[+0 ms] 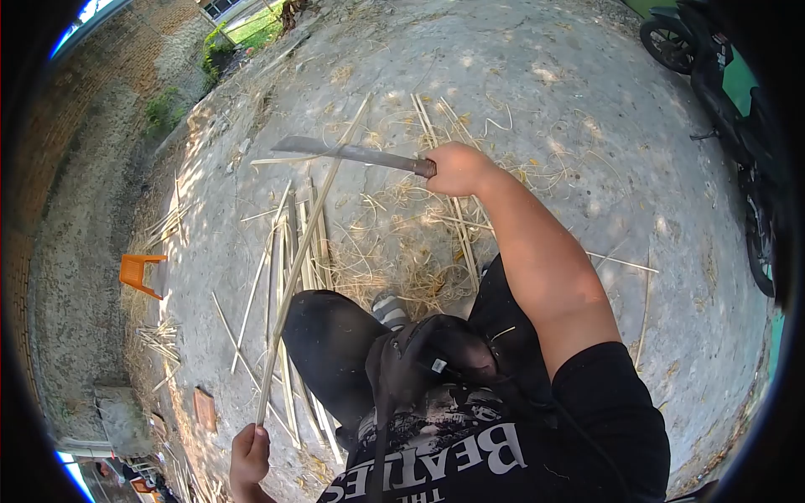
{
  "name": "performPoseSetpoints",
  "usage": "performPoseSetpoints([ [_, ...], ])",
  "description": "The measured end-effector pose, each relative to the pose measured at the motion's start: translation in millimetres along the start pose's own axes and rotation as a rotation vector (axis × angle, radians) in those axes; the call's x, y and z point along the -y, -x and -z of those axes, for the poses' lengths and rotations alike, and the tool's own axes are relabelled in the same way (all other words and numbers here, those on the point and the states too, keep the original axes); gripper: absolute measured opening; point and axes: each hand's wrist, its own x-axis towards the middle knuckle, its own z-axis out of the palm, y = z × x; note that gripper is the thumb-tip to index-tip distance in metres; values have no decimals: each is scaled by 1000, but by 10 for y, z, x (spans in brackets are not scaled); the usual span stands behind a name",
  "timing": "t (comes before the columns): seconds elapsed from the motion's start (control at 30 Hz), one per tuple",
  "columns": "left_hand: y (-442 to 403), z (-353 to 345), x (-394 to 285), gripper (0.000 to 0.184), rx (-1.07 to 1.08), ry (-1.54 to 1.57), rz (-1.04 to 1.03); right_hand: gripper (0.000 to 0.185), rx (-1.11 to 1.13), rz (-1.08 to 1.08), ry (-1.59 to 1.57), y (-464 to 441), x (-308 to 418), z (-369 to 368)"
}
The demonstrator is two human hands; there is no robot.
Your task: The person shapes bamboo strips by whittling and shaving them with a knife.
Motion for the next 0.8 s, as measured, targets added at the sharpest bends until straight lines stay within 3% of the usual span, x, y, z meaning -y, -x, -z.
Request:
performPoseSetpoints([
  [0.17, -85, -84, 12, 37, 46, 43, -24, 19, 128, 163, 56, 177, 278, 110],
  [0.37, -1, 14, 3, 38, 42, 63, 8, 20, 112, 147, 68, 188, 315, 138],
  [0.43, 233, 302, 100, 38, 89, 106, 48, 22, -152, -112, -109, 74, -229, 331],
  [0.53, 218, 298, 177, 39, 91, 115, 17, 23, -169, -267, -184, 40, -427, 374],
  [0.67, 80, 160, 59, 39, 59, 17, -84, 24, -107, -176, -119, 75, -243, 325],
  [0.8, 17, 76, -180, 42, 93, 50, -93, 23, -29, 128, 29, 230, 113, 239],
])
